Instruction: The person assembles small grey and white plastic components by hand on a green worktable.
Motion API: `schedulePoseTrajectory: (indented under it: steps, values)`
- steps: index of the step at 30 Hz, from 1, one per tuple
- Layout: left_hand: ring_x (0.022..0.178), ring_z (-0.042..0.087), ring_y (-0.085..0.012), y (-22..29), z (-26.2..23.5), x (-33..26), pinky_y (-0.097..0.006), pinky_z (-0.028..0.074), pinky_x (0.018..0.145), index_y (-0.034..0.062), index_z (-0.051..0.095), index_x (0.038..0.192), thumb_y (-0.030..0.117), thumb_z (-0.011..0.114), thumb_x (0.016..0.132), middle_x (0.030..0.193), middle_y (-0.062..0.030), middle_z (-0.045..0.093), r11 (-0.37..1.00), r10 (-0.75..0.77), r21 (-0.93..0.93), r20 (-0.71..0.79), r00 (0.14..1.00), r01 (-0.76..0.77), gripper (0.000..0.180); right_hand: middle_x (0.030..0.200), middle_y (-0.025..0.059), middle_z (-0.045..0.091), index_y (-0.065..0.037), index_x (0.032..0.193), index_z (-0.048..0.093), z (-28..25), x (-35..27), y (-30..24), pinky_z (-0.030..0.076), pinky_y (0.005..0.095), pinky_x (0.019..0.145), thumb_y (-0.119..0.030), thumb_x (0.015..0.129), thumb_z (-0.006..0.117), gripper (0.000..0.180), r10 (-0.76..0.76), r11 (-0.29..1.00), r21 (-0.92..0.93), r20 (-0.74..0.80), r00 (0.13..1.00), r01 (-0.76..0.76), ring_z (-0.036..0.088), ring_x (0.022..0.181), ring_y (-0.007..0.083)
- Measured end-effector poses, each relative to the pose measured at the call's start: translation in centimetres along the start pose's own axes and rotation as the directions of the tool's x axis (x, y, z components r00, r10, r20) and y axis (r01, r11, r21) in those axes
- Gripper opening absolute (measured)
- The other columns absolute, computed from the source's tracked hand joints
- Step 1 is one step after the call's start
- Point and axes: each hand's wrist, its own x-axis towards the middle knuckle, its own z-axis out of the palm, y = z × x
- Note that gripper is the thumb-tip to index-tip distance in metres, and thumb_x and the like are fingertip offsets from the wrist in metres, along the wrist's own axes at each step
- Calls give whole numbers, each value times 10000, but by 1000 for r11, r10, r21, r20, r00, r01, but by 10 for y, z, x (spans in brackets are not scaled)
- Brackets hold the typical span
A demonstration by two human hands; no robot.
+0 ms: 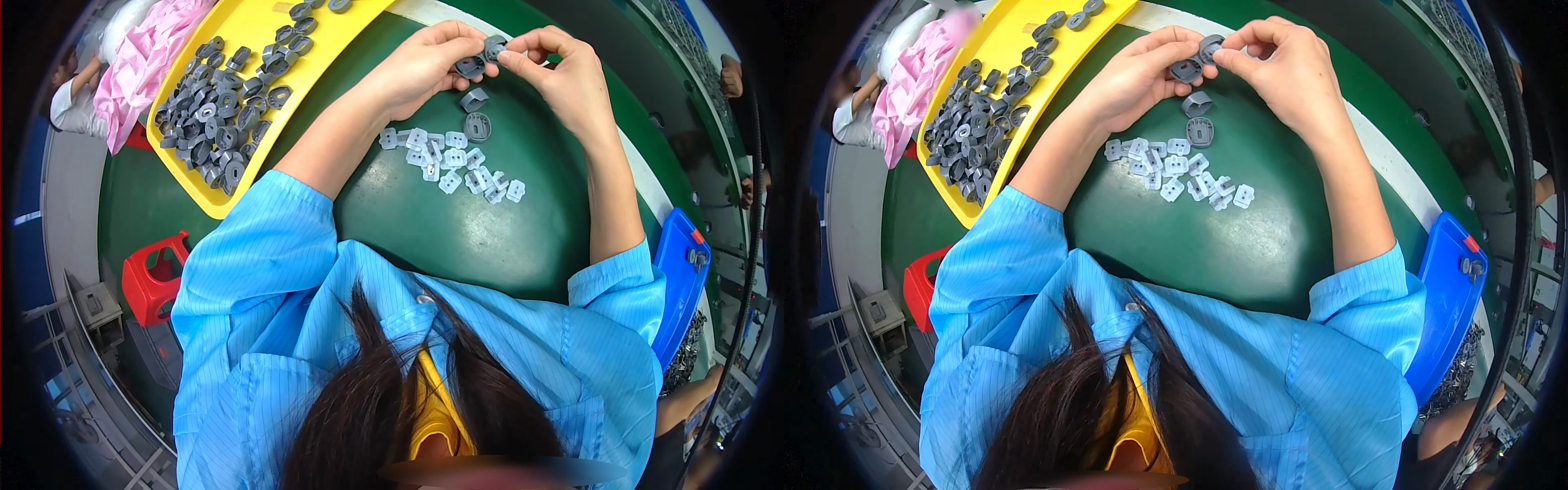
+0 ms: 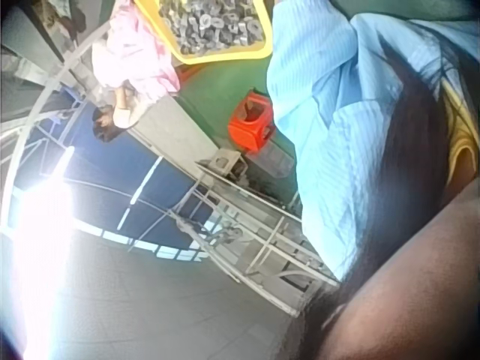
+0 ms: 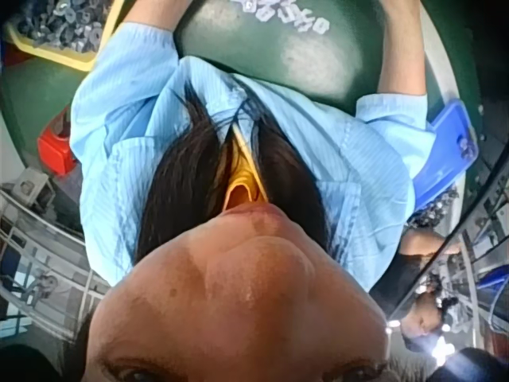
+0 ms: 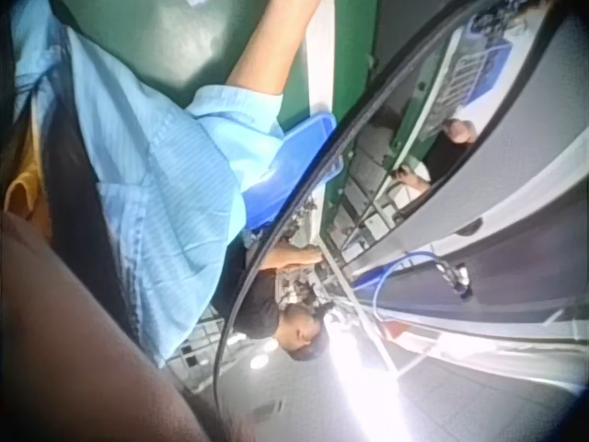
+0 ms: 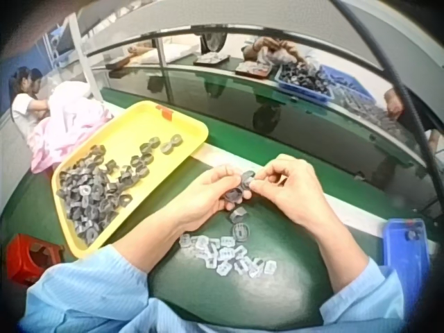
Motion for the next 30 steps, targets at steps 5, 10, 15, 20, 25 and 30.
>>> schedulePoseTrajectory:
  steps: [5, 10, 15, 20, 25, 30]
  values:
    - [828, 585, -86, 2, 3, 1, -231, 472, 728, 49, 590, 1068, 227, 503, 986, 940, -55, 652, 999, 16, -47, 8, 1000, -16, 214, 768, -6, 626, -23, 959, 704, 5, 4, 7, 480, 232, 697, -179, 831, 732, 204, 75, 928, 367, -18, 997, -63, 591, 775, 83]
    - [776, 554, -60, 0, 5, 1, -193, 444, 678, 51, 597, 1060, 285, 554, 970, 890, -32, 638, 1000, -1, 21, -59, 998, 2, 254, 888, 52, 686, 5, 1041, 671, 4, 8, 19, 520, 228, 729, -139, 870, 693, 225, 90, 856, 480, 232, 969, -195, 638, 794, 100]
    - [706, 502, -33, 4, 2, 2, -172, 412, 622, 53, 608, 1047, 315, 623, 935, 832, 5, 617, 989, 77, 132, -63, 995, -68, 285, 894, 94, 690, 52, 1022, 641, 3, 4, 12, 547, 226, 741, -58, 835, 690, 223, 153, 675, 651, 338, 928, -349, 668, 791, 140]
    - [697, 500, -33, 5, 5, -1, -175, 418, 630, 49, 614, 1033, 316, 632, 932, 817, 8, 611, 989, 100, 121, -67, 993, -91, 286, 864, 84, 693, 31, 1008, 653, 14, -1, 4, 538, 234, 731, -61, 794, 697, 237, 144, 818, 539, 147, 979, -201, 669, 774, 128]
    - [752, 556, -64, -11, -7, 7, -199, 465, 719, 31, 627, 1048, 225, 594, 952, 856, -19, 636, 993, 72, -91, -53, 996, -77, 219, 895, 60, 678, 39, 1031, 643, 21, 0, 10, 533, 216, 727, -20, 826, 652, 213, -46, 972, 222, -122, 991, 72, 643, 793, 87]
    - [768, 590, -103, -11, -20, 12, -202, 485, 715, 12, 596, 998, 59, 556, 937, 903, -69, 649, 977, 98, -169, -179, 979, -129, 87, 871, 5, 672, -13, 1054, 668, -3, 22, 80, 453, 192, 696, -94, 823, 676, 244, 178, 953, 268, -117, 977, -141, 584, 766, 47]
